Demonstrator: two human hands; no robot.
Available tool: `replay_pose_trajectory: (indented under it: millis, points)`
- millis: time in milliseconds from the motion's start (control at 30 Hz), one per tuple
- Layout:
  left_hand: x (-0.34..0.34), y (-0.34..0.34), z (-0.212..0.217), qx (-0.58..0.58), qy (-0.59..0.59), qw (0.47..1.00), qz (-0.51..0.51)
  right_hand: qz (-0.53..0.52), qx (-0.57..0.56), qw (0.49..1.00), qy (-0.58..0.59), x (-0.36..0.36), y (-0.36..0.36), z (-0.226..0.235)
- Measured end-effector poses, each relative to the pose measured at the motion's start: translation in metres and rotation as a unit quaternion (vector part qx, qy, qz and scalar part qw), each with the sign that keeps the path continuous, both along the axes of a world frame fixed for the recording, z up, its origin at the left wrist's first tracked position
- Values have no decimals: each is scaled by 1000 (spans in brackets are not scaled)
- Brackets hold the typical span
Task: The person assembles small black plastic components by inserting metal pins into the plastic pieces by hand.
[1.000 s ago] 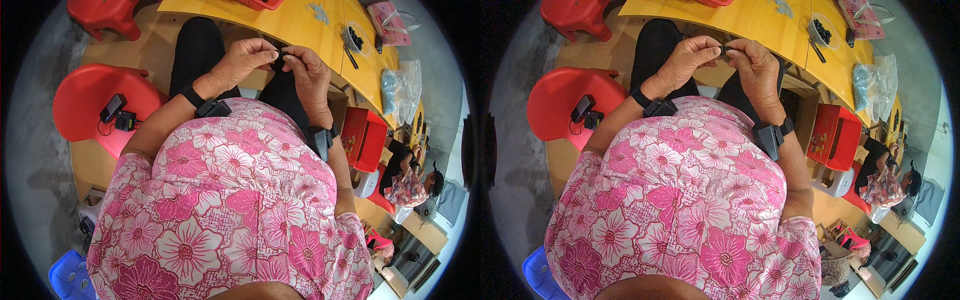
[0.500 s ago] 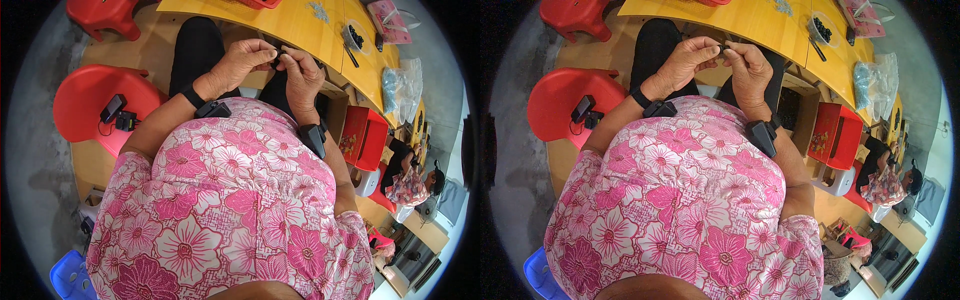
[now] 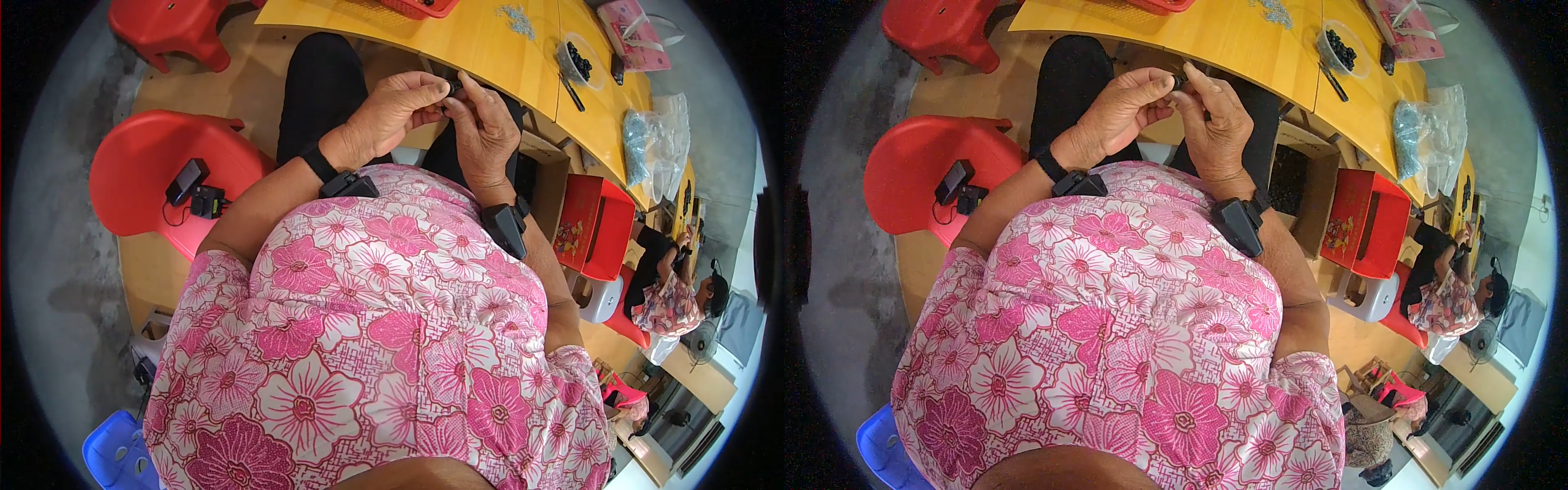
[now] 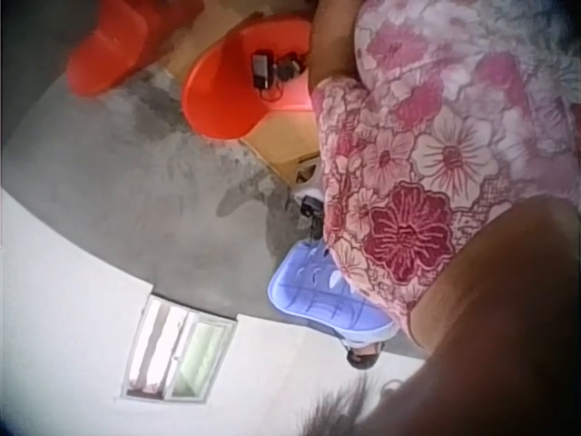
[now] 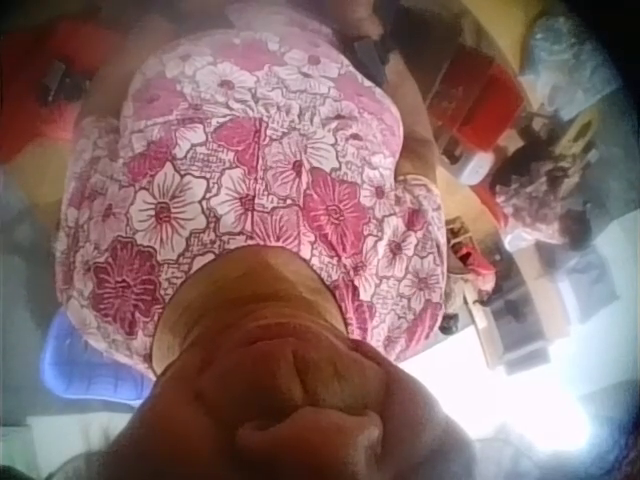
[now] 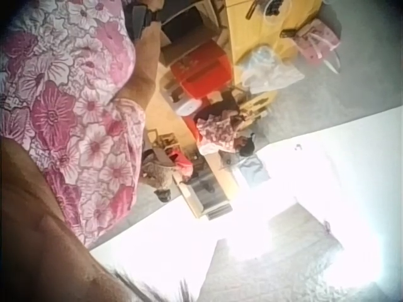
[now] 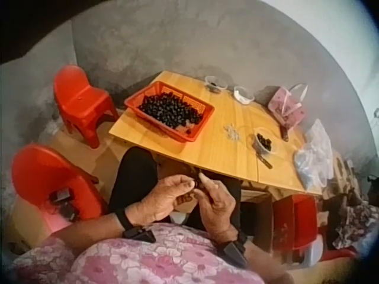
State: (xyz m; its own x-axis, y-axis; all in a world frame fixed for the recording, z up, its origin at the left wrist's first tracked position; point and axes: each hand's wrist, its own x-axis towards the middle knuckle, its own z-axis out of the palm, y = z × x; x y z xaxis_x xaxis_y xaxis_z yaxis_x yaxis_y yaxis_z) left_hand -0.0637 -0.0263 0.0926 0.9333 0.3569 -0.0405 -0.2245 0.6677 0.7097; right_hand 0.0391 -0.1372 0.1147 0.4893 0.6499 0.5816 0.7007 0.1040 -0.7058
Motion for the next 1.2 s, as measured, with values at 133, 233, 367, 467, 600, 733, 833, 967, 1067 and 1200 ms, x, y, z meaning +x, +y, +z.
replay_pose_trajectory:
  millis: [133, 233, 367, 467, 600, 733, 833, 967, 1067, 1200]
  points:
    - [-1, -2, 5, -53, 18, 998, -2, 2, 0, 999, -40, 0, 2, 0]
    - [-1, -4, 9, -81, 27, 996, -1, -3, -1, 999, -43, 1, 3, 0]
    - [2, -2, 5, -114, 33, 993, -8, -7, 11, 998, -69, 5, 6, 0]
    - [3, 0, -1, -133, 36, 990, -22, -17, -15, 996, -89, 5, 8, 4]
    - [2, 1, 1, -120, 43, 991, -31, -10, -22, 996, -81, 6, 6, 4]
    - [-2, 4, 3, -21, 71, 997, -15, -2, -67, 995, -75, 3, 3, 9]
    - [-2, 4, 3, 41, 95, 995, 1, 15, -62, 995, -80, 5, 2, 7]
    - [0, 5, 1, 61, 102, 993, 10, 11, -72, 993, -94, 6, 3, 5]
    - [0, 2, 4, 76, 111, 990, 29, 12, -83, 993, -88, 6, 2, 4]
    - [0, 3, 1, 131, 112, 984, 42, 23, -94, 991, -95, 6, 1, 4]
